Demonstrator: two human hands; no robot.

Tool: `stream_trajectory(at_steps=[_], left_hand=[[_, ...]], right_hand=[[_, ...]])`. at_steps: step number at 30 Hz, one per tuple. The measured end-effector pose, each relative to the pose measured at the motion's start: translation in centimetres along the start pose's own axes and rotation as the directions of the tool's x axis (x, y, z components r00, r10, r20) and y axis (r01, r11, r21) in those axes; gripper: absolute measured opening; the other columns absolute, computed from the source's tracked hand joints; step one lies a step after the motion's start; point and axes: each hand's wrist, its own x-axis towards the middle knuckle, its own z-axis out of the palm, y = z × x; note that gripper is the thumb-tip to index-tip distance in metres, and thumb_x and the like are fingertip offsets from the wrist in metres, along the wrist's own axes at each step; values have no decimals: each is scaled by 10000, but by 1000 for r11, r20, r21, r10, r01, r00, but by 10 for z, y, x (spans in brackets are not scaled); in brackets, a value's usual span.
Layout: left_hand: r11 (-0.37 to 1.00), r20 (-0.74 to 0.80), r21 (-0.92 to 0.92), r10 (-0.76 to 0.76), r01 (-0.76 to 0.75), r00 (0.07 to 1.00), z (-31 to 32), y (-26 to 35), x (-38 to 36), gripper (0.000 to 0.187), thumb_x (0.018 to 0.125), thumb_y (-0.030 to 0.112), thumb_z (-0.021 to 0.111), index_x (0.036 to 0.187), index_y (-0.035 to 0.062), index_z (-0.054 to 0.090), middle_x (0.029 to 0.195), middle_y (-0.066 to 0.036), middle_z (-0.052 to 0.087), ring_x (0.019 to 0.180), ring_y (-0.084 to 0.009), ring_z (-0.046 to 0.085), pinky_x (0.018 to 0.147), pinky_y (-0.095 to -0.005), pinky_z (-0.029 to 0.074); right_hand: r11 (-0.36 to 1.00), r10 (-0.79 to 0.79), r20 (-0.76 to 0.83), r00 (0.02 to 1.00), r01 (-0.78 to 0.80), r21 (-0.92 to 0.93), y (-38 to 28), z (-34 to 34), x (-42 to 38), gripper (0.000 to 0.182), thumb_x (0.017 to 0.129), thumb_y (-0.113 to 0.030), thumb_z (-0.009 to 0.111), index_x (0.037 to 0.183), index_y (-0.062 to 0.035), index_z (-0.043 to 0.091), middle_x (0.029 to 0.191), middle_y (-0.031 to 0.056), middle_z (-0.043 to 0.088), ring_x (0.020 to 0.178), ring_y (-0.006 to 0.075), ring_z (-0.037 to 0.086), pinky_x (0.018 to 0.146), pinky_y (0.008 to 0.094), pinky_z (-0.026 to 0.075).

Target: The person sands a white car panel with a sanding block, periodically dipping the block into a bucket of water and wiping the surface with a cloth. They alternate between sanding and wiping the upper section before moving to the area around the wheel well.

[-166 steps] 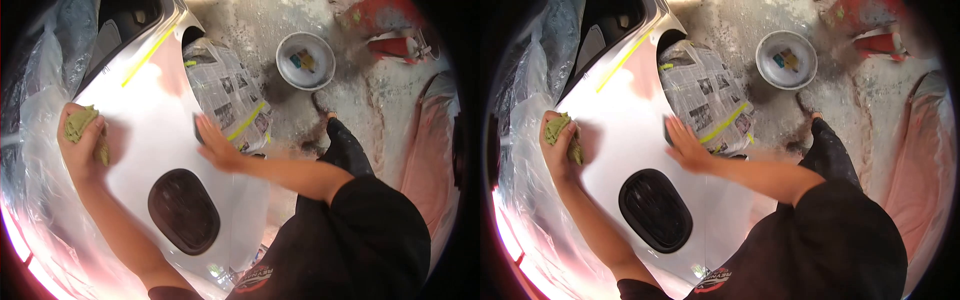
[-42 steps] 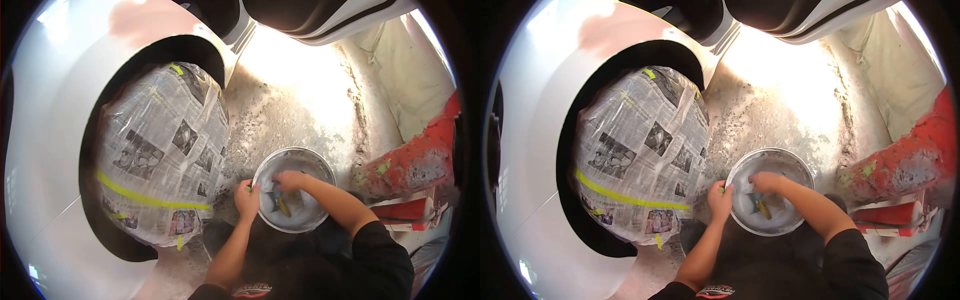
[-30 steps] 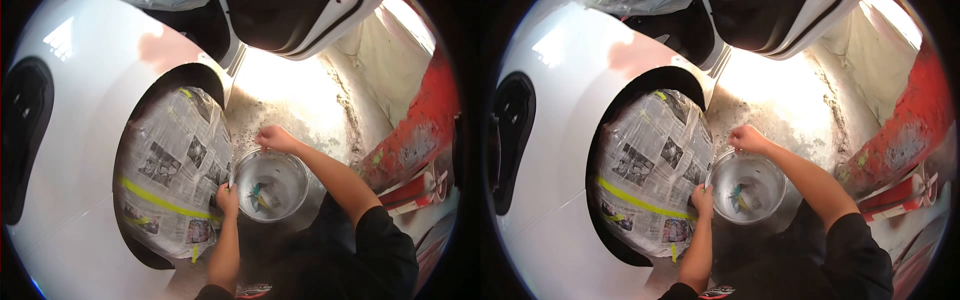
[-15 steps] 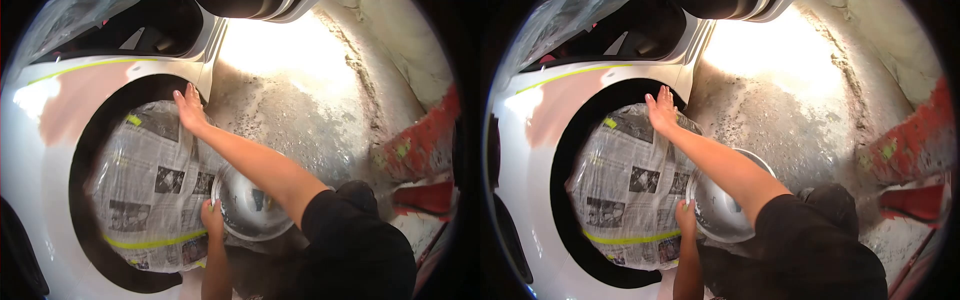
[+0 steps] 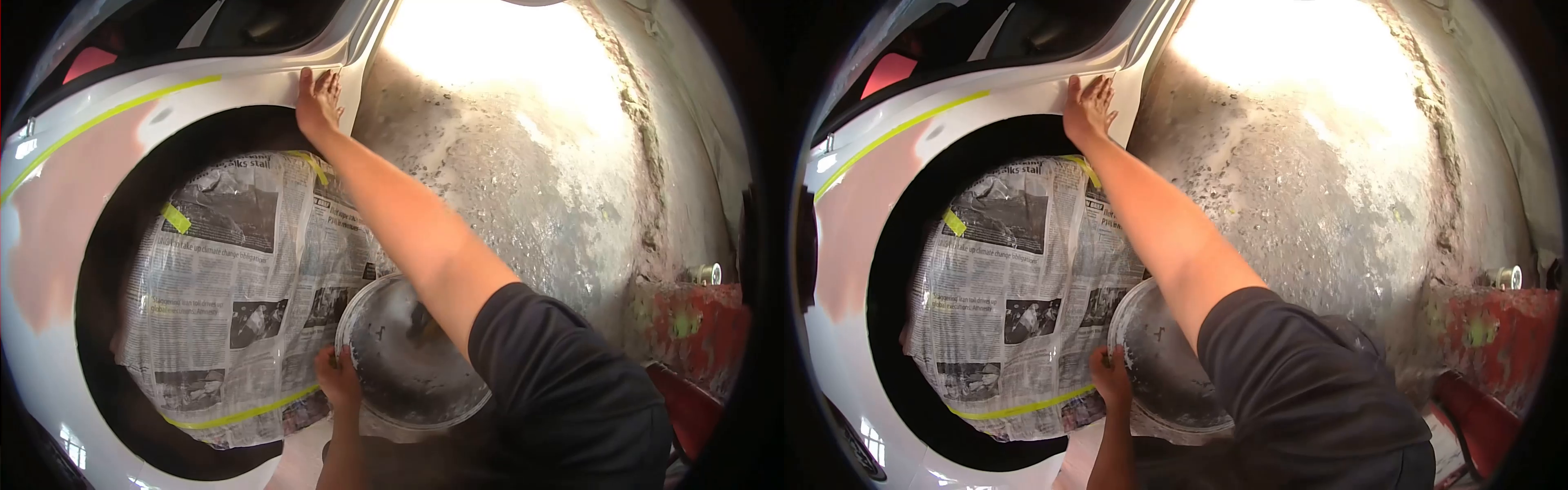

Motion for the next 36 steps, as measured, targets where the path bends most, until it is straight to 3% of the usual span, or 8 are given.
stream_trajectory(at_steps=[17,20,23,25,29,31,34,36], left_hand=[[974,5,-222,55,-53,998,-2,-9,2,182,869,164,727,952,21,651,935,-169,638,912,-366,599,823,-445,457],[963,-15,-265,54,-56,998,5,-17,1,185,864,173,732,956,33,653,949,-167,636,938,-367,596,848,-447,456],[945,4,-324,43,-39,999,10,-24,5,198,859,194,739,966,50,656,981,-171,630,955,-375,591,860,-453,459],[933,-11,-357,47,-48,999,10,-22,6,206,860,201,738,967,48,652,983,-174,631,956,-384,591,856,-461,460],[929,-2,-368,26,-25,1000,6,-19,4,208,863,205,731,972,48,648,977,-177,636,961,-399,592,846,-478,459],[920,-27,-386,67,-72,997,7,-20,5,202,861,199,728,972,50,648,971,-180,638,960,-402,593,844,-481,459],[903,-54,-416,96,-110,994,7,-21,3,183,860,173,717,968,45,643,965,-183,642,964,-401,588,856,-483,450],[889,-54,-438,124,-135,991,13,-26,3,176,859,161,712,969,43,641,967,-187,640,975,-399,577,871,-478,441]], right_hand=[[894,-434,35,900,435,-109,-22,26,-105,851,1034,-551,309,1576,46,37,1662,240,21,1550,363,-1,1229,552,38],[822,-501,207,841,536,-191,-17,8,-154,818,1026,-492,405,1566,50,116,1640,255,143,1528,392,129,1228,523,121],[638,-692,269,670,742,-207,-4,-20,-207,638,987,-411,541,1437,28,437,1484,264,439,1369,383,442,1124,461,354],[654,-432,552,713,669,-353,-14,-53,-248,356,934,-341,636,1076,-18,683,1087,206,684,1002,341,657,877,423,505],[658,253,830,497,541,-524,14,-109,-298,318,908,-294,675,773,-7,655,697,142,638,699,268,641,701,402,504],[500,319,910,264,769,-399,83,-144,-298,284,846,-285,708,768,-14,680,738,155,683,722,292,671,690,425,514],[224,524,725,447,749,-624,138,-188,-323,237,787,-269,725,782,-33,704,781,165,708,771,324,691,696,451,522],[184,695,612,378,729,-660,171,-207,-320,232,774,-270,726,843,-49,714,837,161,718,813,337,690,714,454,526]])
